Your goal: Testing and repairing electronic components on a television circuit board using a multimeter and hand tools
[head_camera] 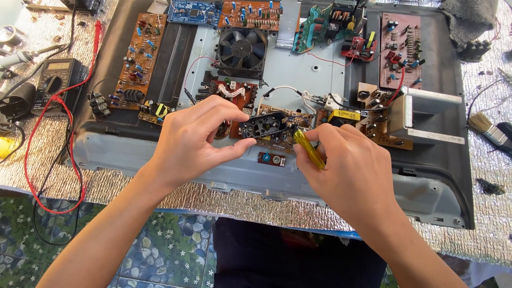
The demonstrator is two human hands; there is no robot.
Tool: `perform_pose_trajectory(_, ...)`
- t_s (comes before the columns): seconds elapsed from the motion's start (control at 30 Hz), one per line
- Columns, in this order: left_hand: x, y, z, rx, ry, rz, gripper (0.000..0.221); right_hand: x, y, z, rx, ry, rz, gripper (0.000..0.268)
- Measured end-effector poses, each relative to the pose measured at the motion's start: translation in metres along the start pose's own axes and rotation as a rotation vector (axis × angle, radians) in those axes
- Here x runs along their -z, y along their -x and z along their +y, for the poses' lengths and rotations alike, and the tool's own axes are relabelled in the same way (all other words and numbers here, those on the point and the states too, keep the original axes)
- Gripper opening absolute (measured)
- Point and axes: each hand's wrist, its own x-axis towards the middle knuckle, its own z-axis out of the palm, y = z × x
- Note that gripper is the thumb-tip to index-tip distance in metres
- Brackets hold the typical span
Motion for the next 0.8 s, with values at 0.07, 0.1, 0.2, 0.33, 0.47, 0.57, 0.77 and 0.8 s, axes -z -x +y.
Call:
perform_pose_trajectory(0.07, 0.0003, 0.0005, 0.0007, 0.006, 0.000, 0.002, 0.033, -0.0004, -0.0015, -0.0017, -0.002, 0.025, 0.008, 0.017)
perform_pose_trajectory(0.1, 0.0004, 0.0008, 0.0013, 0.008, -0.003, 0.008, 0.032, -0.0001, -0.0025, -0.0027, -0.004, 0.042, -0.001, 0.017)
perform_pose_trajectory(0.2, -0.0011, 0.0031, -0.0010, -0.010, -0.030, 0.022, 0.032, -0.0001, -0.0050, -0.0042, -0.012, 0.059, -0.024, 0.016)
perform_pose_trajectory(0.33, -0.0013, 0.0045, -0.0022, -0.050, -0.075, 0.037, 0.031, -0.0008, -0.0070, -0.0051, -0.031, 0.035, -0.030, 0.017)
perform_pose_trajectory(0.47, -0.0021, 0.0063, -0.0039, -0.064, -0.093, 0.042, 0.032, -0.0040, -0.0073, -0.0052, -0.017, 0.046, -0.015, 0.017)
perform_pose_trajectory(0.57, -0.0030, 0.0078, -0.0042, -0.046, -0.053, 0.054, 0.032, -0.0050, -0.0069, -0.0058, 0.028, 0.055, 0.018, 0.015)
perform_pose_trajectory(0.77, -0.0030, 0.0094, -0.0028, -0.003, -0.010, 0.057, 0.032, -0.0054, -0.0060, -0.0051, 0.088, 0.088, 0.030, 0.014)
perform_pose_trajectory(0.8, -0.0028, 0.0098, -0.0029, 0.006, 0.006, 0.063, 0.031, -0.0053, -0.0058, -0.0053, 0.088, 0.091, 0.030, 0.014)
